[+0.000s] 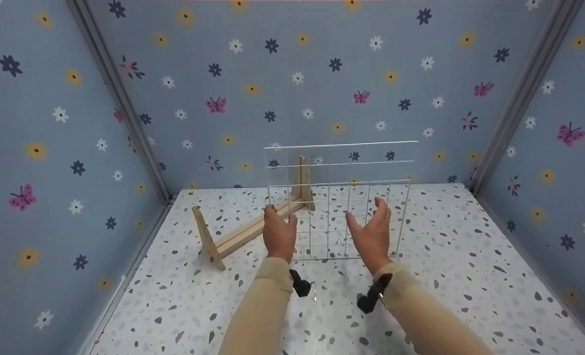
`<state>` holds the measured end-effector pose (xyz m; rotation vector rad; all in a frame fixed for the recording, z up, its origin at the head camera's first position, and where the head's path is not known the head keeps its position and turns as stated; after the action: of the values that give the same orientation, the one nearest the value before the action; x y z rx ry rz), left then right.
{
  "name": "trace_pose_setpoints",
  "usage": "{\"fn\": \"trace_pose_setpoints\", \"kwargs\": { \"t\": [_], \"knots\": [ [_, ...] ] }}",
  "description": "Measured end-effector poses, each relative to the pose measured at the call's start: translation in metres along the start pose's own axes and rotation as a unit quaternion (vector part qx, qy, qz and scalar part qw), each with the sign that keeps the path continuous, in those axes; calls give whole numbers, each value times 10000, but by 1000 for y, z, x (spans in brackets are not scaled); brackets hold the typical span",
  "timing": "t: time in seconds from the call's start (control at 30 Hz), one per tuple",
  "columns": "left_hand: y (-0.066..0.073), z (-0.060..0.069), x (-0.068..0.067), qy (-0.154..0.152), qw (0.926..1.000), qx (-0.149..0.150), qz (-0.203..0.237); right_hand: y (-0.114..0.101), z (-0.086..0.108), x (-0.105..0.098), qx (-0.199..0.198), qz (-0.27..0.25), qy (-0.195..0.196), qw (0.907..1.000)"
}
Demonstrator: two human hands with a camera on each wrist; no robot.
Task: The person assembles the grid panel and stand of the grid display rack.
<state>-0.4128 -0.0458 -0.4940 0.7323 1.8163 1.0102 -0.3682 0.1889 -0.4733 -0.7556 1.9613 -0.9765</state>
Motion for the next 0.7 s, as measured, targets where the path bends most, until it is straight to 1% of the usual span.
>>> {"fn": "trace_pose_setpoints", "kwargs": {
  "t": [0.17, 0.33, 0.43, 0.57, 0.7],
  "knots": [
    [-3, 1, 2, -57, 10000, -33, 33, -2, 4, 8, 111, 14, -207, 9997],
    [-3, -1, 2, 32, 9999, -129, 13, -4, 6, 13, 154, 38, -244, 9996],
    [-1, -2, 3, 27, 9999, -116, -2, -5, 6, 16, 200, 23, -236, 9995],
    [1, -2, 3, -36, 10000, -74, 35, -8, 5, 21, 303, -41, -334, 9990],
    [0, -3, 1, 18, 10000, -84, 17, -12, 6, 27, 396, -143, -464, 9980]
  ]
}}
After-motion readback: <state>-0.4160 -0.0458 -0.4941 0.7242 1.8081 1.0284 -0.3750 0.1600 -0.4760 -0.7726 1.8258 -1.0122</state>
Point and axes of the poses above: each hand's wrist, its own z-axis away from the middle knuckle, its own x-axis out of the palm, y = z × x, the point moved 4 cm from there along -z, towards the middle knuckle, and after that the axes turned 1 degree about -y, right-handed, at the moved point
